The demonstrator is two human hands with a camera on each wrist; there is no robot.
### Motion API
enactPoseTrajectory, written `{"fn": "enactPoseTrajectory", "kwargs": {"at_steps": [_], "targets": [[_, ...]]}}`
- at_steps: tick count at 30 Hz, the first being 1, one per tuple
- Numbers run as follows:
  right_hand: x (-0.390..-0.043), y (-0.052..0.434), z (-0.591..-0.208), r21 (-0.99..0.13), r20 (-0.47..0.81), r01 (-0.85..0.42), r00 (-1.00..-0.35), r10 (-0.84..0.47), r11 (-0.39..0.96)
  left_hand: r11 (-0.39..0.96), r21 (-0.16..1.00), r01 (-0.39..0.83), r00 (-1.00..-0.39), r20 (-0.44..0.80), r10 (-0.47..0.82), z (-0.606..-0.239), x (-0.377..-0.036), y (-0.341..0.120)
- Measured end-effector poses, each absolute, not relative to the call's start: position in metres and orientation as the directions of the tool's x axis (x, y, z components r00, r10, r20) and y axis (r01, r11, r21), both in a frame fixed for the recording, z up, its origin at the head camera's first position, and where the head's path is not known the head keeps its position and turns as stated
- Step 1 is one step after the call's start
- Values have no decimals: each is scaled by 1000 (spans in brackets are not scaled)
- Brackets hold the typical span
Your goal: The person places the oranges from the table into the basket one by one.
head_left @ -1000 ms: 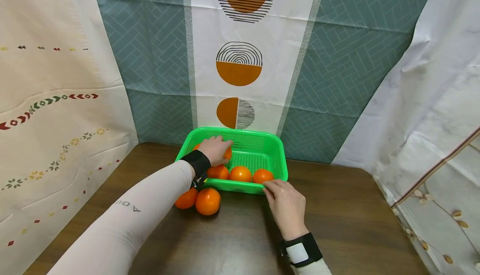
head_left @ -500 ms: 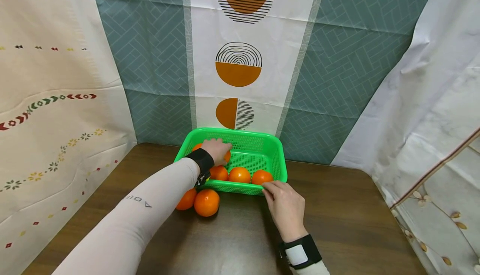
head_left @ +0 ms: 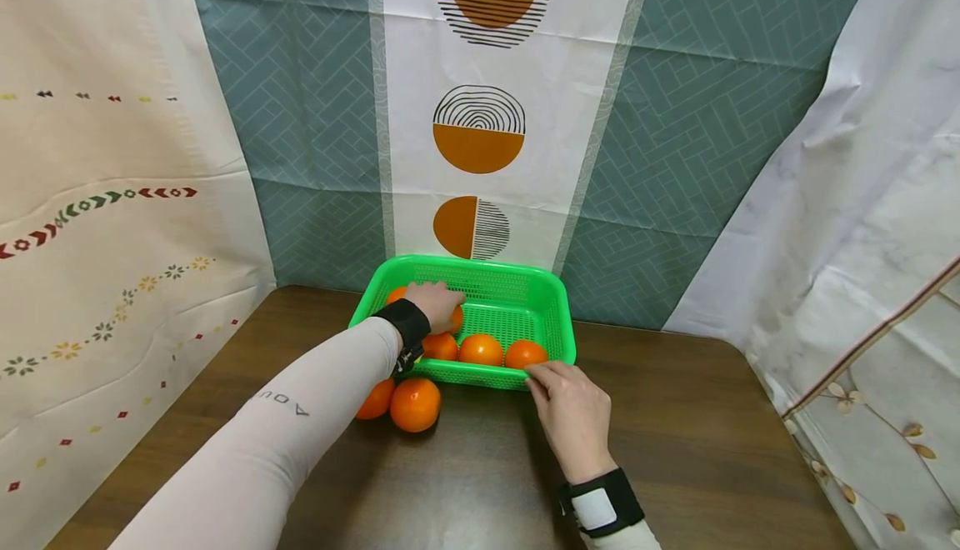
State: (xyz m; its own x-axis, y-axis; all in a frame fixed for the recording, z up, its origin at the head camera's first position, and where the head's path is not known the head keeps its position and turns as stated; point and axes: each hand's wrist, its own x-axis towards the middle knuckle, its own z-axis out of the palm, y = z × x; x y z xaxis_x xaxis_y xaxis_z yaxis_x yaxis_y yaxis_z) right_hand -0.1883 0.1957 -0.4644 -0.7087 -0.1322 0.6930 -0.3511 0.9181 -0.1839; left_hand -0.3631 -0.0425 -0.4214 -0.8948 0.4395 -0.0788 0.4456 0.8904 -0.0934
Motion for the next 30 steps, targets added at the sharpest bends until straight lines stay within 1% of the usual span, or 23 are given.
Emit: {"fn": "enactPoseTrajectory", "kwargs": {"at_steps": [8, 16, 25, 30], "targets": [[-188, 195, -464, -188, 688, -349, -714, -131, 918, 894, -88, 440, -898, -74, 434, -420, -361, -43], [-188, 195, -464, -188, 687, -351, -715, -133, 917, 883, -103, 458, -889, -24, 458, -419, -359, -46], [-187, 195, -463, -184, 682, -343, -719, -132, 921, 881, -100, 463, -886, -26, 463, -408, -347, -46], [-187, 195, -463, -183, 683, -344, -718, -132, 921, 880, -87, 467, -884, -30, 466, -411, -349, -46]]}}
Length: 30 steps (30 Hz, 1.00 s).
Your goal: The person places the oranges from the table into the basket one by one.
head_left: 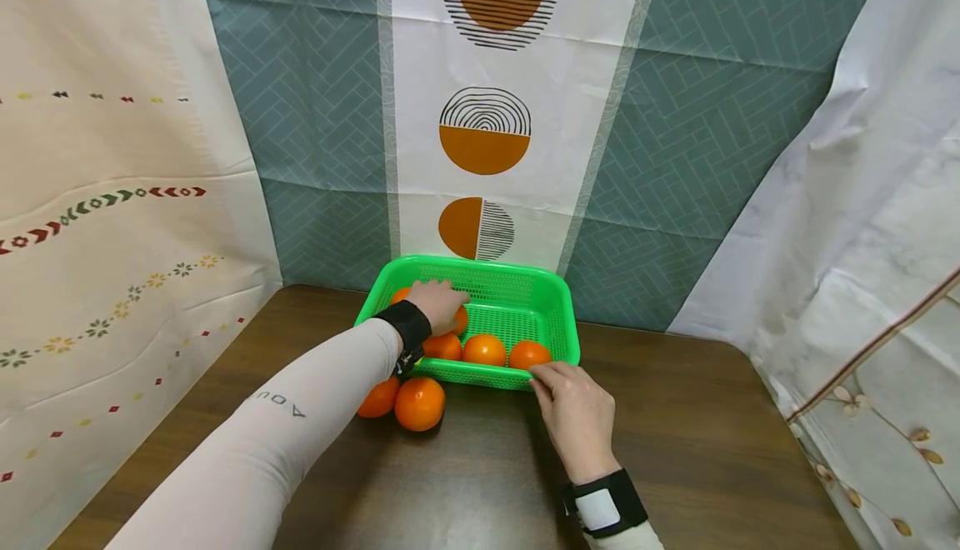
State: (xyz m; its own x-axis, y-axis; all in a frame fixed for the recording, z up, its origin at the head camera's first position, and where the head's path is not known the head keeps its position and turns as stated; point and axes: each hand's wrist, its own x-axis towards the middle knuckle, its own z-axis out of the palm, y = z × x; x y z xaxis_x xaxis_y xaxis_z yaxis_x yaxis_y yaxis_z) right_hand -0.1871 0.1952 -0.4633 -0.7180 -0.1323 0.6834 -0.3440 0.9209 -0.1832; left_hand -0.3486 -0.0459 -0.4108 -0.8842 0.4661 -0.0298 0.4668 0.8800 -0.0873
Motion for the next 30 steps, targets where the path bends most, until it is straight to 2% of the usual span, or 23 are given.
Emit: {"fn": "enactPoseTrajectory", "kwargs": {"at_steps": [9, 17, 30], "targets": [[-187, 196, -465, -188, 688, -349, -714, -131, 918, 870, -63, 489, -872, -10, 489, -400, -337, -50], [-187, 195, -463, -182, 687, -351, -714, -137, 918, 858, -36, 512, -854, 86, 513, -401, -333, -64], [-188, 195, -465, -183, 684, -346, -717, -134, 920, 838, 18, 545, -819, 227, 528, -378, -302, -80]]}}
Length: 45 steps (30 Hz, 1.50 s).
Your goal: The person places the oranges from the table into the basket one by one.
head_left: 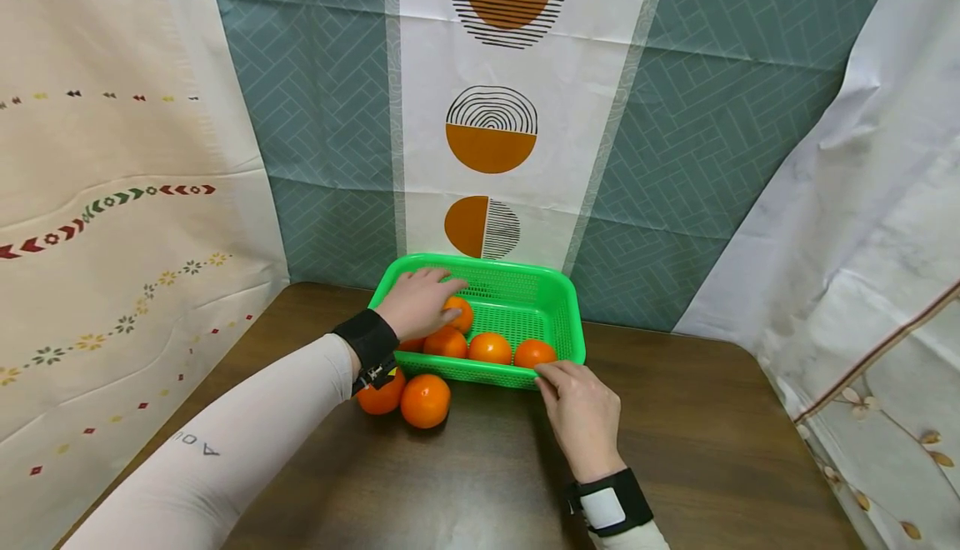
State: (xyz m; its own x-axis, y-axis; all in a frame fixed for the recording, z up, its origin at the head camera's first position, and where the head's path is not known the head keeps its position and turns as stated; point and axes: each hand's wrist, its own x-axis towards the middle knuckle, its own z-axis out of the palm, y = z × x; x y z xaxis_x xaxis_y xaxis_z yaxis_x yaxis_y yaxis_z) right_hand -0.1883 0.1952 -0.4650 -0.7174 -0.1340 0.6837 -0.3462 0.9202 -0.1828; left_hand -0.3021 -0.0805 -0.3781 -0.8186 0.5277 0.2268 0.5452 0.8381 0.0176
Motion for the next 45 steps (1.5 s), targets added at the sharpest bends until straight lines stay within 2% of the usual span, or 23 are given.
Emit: {"fn": "enactPoseTrajectory", "kwargs": {"at_steps": [16, 38, 45], "targets": [[-188, 195, -467, -185, 684, -347, -717, -133, 919, 808, 39, 588, -750, 399, 527, -381, -270, -106], [-189, 195, -467, -182, 686, -352, -715, -138, 918, 795, 43, 605, -697, 511, 503, -399, -213, -144], [-191, 196, -466, -178, 692, -354, -708, -139, 918, 802, 52, 595, -697, 529, 483, -408, -201, -153]]}}
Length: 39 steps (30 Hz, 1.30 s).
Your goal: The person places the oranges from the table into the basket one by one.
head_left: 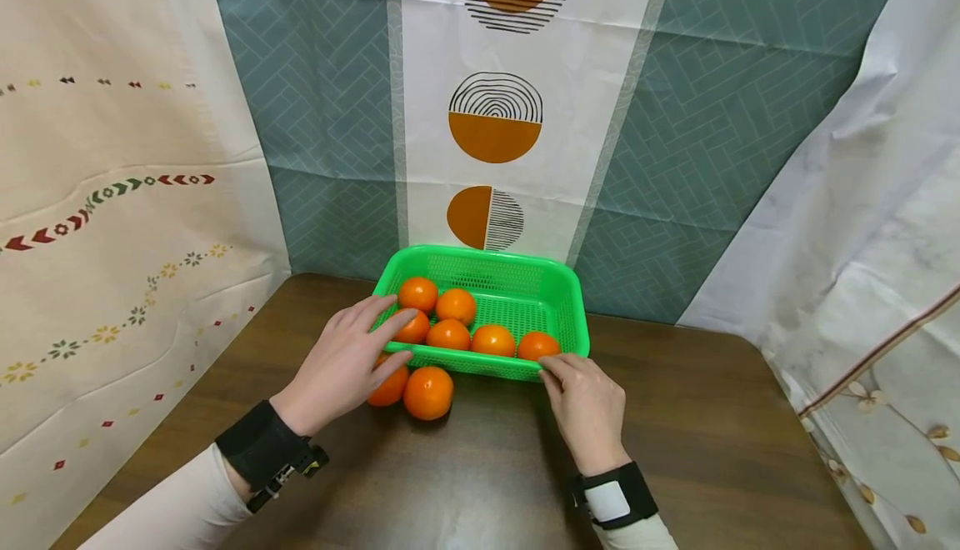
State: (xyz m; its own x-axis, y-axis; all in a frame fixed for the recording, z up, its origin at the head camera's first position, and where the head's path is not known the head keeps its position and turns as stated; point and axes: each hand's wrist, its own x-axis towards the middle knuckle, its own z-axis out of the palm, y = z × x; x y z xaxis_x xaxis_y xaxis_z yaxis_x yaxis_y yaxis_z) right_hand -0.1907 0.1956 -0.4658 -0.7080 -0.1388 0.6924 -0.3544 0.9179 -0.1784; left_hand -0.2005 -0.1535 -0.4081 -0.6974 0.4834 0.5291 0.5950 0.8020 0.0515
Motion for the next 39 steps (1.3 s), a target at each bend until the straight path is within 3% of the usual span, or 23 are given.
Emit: {"fn": "enactPoseTrajectory", "kwargs": {"at_steps": [24, 39], "targets": [[-191, 196, -465, -174, 688, -350, -712, -141, 920, 831, 124, 542, -768, 476, 429, -450, -172, -165], [-190, 195, -464, -176, 680, -339, -721, -135, 924, 838, 114, 534, -779, 451, 435, -461, -171, -166]]}}
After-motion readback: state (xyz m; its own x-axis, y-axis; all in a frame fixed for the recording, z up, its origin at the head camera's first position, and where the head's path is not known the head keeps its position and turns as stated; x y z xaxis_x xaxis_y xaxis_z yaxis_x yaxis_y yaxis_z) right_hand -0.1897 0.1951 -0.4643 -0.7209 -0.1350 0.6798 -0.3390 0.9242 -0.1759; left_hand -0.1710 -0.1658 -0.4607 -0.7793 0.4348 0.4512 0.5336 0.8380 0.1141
